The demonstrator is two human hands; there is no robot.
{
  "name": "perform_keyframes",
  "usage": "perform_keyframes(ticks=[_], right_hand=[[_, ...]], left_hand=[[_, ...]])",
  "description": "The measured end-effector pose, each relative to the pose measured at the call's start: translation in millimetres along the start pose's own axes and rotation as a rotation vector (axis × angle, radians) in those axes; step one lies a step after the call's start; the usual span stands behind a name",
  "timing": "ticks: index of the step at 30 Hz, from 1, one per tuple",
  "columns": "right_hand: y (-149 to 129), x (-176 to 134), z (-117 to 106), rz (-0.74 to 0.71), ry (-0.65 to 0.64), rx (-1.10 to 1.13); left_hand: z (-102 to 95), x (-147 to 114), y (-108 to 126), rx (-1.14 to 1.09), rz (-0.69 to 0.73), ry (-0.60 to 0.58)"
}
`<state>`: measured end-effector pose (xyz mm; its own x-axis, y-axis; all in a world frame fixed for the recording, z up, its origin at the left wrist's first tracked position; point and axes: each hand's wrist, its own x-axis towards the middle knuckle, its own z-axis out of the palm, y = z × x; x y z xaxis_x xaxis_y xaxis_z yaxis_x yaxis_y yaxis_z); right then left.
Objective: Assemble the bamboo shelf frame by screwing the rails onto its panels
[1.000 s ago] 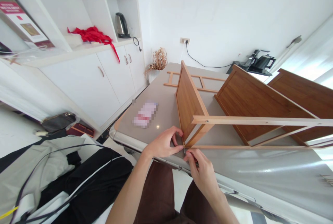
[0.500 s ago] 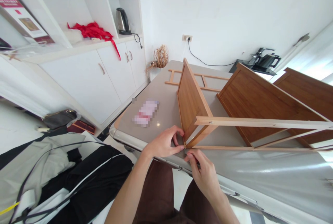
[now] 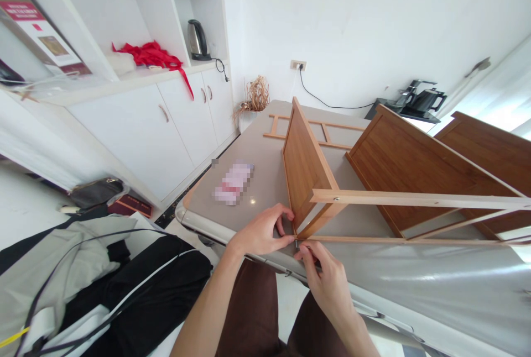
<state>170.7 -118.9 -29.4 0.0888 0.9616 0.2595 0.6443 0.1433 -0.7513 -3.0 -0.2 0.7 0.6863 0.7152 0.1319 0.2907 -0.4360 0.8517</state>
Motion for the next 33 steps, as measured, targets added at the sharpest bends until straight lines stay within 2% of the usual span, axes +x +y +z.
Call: perform_keyframes(ticks=[5,14,28,33], right_hand=[[-6,1,0,-0.018,0.003,-0.048],[-5,5,-3,0.074,0.041,-0.029],[-5,7,-15,0.152,0.021,-0.065],[-6,8,-19,0.132,-0.003,-0.014]], left_hand=[[1.1,0,-2,-0.003,0.003,0.0],[0.6,1,-1,0.003,0.006,-0.004],[3.1,1,-3,0.01,0.021,-0.015],[3.7,2,-3,0.015,0.025,-0.014]])
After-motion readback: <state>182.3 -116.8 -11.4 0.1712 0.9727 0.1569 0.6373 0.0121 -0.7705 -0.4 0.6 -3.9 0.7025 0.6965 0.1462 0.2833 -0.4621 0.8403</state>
